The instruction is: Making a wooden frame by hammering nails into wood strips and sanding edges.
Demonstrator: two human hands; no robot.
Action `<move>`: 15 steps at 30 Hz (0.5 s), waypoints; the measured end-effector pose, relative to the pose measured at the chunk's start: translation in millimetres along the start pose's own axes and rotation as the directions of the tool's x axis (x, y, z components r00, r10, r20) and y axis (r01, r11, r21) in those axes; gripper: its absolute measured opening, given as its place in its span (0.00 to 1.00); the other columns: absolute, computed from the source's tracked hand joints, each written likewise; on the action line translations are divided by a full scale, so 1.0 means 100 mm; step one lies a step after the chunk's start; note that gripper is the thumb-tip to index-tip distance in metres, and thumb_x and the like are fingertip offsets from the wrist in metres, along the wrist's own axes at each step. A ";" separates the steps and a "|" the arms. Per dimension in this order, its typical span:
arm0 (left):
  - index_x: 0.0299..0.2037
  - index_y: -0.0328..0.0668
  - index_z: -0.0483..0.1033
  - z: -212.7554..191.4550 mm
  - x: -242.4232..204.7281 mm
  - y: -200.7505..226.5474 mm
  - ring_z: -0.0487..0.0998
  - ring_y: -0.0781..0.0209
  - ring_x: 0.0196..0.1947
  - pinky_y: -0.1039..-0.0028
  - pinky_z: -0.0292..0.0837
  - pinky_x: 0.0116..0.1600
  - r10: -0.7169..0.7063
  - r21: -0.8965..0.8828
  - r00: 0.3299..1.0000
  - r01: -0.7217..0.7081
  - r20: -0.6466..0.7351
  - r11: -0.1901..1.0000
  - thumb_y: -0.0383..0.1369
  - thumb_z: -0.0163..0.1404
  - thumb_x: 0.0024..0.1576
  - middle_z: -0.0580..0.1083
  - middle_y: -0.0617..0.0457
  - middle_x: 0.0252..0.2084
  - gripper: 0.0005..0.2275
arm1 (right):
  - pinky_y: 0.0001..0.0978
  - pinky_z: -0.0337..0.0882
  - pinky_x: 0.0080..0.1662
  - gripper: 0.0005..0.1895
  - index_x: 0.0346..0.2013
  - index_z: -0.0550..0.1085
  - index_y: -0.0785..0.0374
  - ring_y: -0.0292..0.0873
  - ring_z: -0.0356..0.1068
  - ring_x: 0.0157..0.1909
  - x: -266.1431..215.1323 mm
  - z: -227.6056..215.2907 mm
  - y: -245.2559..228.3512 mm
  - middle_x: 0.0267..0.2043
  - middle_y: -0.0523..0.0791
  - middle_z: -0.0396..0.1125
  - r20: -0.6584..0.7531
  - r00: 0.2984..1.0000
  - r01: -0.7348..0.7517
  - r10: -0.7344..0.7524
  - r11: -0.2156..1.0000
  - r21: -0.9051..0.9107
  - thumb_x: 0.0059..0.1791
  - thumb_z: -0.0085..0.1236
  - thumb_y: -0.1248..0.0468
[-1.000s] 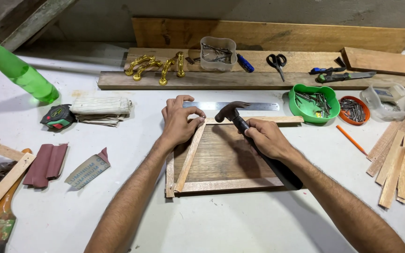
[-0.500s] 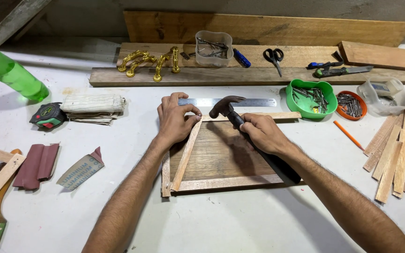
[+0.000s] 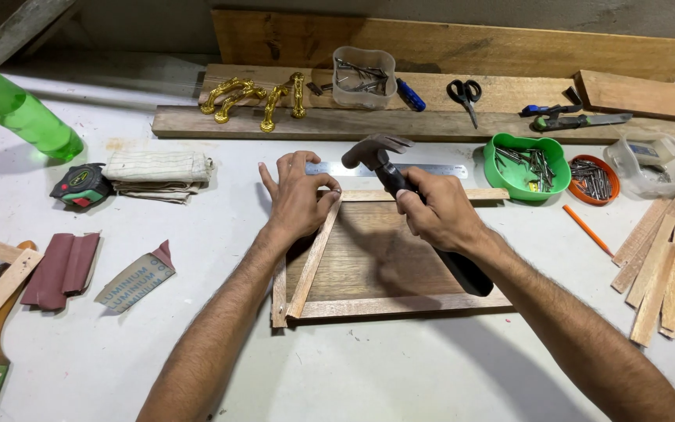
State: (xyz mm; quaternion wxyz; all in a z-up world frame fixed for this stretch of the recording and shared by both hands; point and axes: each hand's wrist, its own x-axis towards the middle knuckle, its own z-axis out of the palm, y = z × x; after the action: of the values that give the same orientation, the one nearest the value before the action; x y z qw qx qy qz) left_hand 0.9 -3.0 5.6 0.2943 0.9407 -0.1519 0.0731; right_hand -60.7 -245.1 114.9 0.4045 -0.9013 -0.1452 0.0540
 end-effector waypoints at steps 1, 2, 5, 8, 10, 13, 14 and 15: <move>0.30 0.58 0.86 0.01 0.00 0.00 0.52 0.47 0.69 0.22 0.18 0.68 -0.002 0.000 1.000 0.002 -0.001 1.000 0.40 0.64 0.52 0.63 0.51 0.59 0.03 | 0.35 0.68 0.23 0.12 0.31 0.70 0.67 0.38 0.66 0.18 0.00 0.03 0.00 0.17 0.42 0.64 0.002 1.000 0.001 -0.001 1.000 0.000 0.53 0.44 0.63; 0.30 0.57 0.86 0.01 0.01 -0.01 0.52 0.47 0.70 0.21 0.18 0.68 -0.001 0.008 1.000 0.001 0.006 1.000 0.40 0.64 0.52 0.63 0.51 0.59 0.03 | 0.35 0.69 0.23 0.10 0.33 0.70 0.67 0.38 0.66 0.19 0.01 0.05 0.01 0.18 0.42 0.64 -0.034 0.996 0.077 -0.078 0.997 -0.029 0.52 0.44 0.63; 0.30 0.58 0.86 0.02 0.02 -0.01 0.52 0.47 0.70 0.21 0.18 0.68 -0.003 0.030 1.000 0.002 0.025 1.000 0.39 0.64 0.52 0.63 0.51 0.59 0.02 | 0.39 0.69 0.24 0.10 0.34 0.71 0.67 0.40 0.66 0.21 0.03 0.22 0.20 0.20 0.43 0.65 -0.037 0.986 0.158 -0.164 0.980 -0.117 0.52 0.45 0.63; 0.32 0.57 0.86 0.06 0.03 -0.04 0.52 0.48 0.69 0.21 0.19 0.69 0.004 0.042 1.000 -0.005 0.020 0.999 0.39 0.64 0.52 0.63 0.51 0.59 0.03 | 0.42 0.68 0.26 0.11 0.34 0.71 0.67 0.42 0.66 0.21 0.06 0.36 0.37 0.20 0.45 0.65 0.024 0.991 0.134 -0.132 0.977 -0.165 0.53 0.45 0.62; 0.33 0.55 0.85 0.05 0.03 -0.04 0.53 0.47 0.69 0.21 0.20 0.69 0.015 0.040 1.000 -0.015 0.005 0.999 0.40 0.64 0.52 0.63 0.50 0.58 0.04 | 0.43 0.68 0.26 0.11 0.37 0.71 0.66 0.43 0.67 0.21 0.07 0.35 0.32 0.19 0.45 0.66 0.055 0.994 0.102 -0.094 0.982 -0.157 0.53 0.45 0.61; 0.32 0.56 0.86 0.00 0.04 -0.01 0.52 0.48 0.69 0.22 0.19 0.69 -0.031 0.034 0.998 0.029 0.052 0.999 0.40 0.64 0.52 0.63 0.51 0.58 0.04 | 0.43 0.67 0.27 0.12 0.36 0.72 0.67 0.44 0.66 0.21 0.05 0.20 0.13 0.19 0.47 0.65 0.054 0.999 0.002 0.007 0.986 -0.169 0.54 0.45 0.61; 0.32 0.57 0.86 0.00 0.04 0.00 0.53 0.48 0.69 0.22 0.19 0.69 -0.033 0.037 0.998 0.031 0.052 0.999 0.40 0.64 0.52 0.64 0.51 0.58 0.03 | 0.42 0.68 0.26 0.13 0.35 0.72 0.67 0.44 0.67 0.21 0.04 0.16 0.08 0.19 0.47 0.66 0.010 1.000 0.008 -0.006 0.993 -0.121 0.54 0.44 0.61; 0.32 0.58 0.86 0.00 0.03 0.01 0.53 0.49 0.69 0.22 0.19 0.69 -0.034 0.040 0.998 0.032 0.053 0.999 0.39 0.63 0.53 0.64 0.51 0.58 0.02 | 0.41 0.70 0.25 0.13 0.35 0.71 0.68 0.44 0.68 0.20 0.02 0.12 0.04 0.19 0.47 0.66 -0.035 0.999 0.015 -0.018 0.997 -0.074 0.54 0.44 0.61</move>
State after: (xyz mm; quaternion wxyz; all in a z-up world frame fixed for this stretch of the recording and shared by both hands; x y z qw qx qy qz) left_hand 3.6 -4.2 6.5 0.2727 0.9503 -0.1427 0.0461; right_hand -60.2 -238.7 104.0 0.3739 -0.9152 -0.1473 0.0290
